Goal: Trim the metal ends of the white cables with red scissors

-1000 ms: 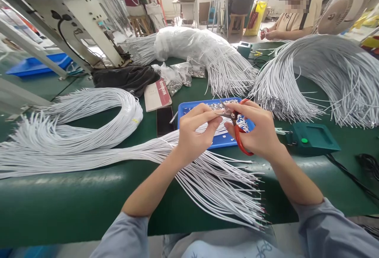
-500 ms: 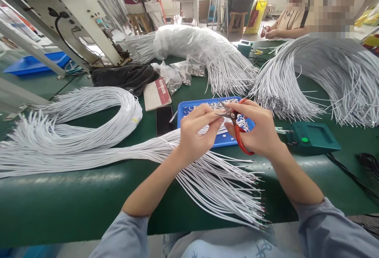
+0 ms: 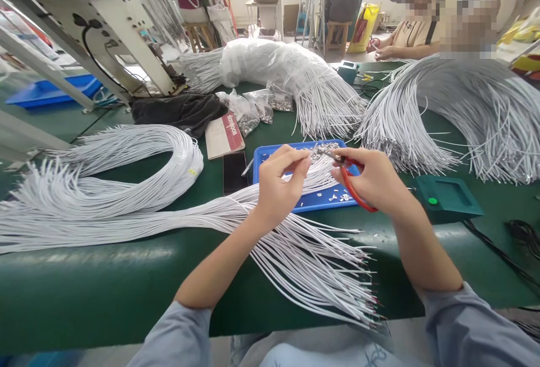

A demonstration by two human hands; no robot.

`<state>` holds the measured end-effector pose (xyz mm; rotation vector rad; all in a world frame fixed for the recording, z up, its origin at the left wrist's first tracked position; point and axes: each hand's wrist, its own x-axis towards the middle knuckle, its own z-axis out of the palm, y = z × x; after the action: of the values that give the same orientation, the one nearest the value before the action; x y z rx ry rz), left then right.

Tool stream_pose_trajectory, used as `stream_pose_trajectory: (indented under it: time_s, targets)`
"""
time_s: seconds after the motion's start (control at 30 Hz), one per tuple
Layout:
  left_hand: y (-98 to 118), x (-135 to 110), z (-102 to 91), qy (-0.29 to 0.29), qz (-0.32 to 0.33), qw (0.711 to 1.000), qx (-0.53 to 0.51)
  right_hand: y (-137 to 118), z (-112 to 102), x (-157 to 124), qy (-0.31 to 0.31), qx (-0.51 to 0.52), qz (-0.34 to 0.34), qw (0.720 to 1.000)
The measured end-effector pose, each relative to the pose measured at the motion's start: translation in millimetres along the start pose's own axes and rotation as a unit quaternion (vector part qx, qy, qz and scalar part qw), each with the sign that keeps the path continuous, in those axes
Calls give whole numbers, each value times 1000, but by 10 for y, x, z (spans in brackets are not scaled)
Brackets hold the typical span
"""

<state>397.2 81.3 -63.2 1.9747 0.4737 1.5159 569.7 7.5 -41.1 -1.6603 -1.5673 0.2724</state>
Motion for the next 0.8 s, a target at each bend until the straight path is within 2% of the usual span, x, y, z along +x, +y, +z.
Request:
stream_pose_trajectory:
  time_s: [0.03,0.1,0.27,0.47,0.63,0.8]
  targets:
    - [-14,-5,6,5,-32,999,-17,26,-34,27,-2,-2,23,1000]
    - [-28,-12,15,9,-56,998,-41,54,-81,67,23,30,41,998]
    - [-8,-37,30,5,-19,999,-35,-23,-37,34,91,168,-21,981]
    - [42,-68,38,-24,11,999,-26,-99,54,-50,103,234,-69,964]
    - [105,-70,37,-32,7,999,-40,-110,90,-52,91,276,-81,954]
    - [140,-85,43,-71,-20,995,-67,-155,147,-72,105,279,-109,948]
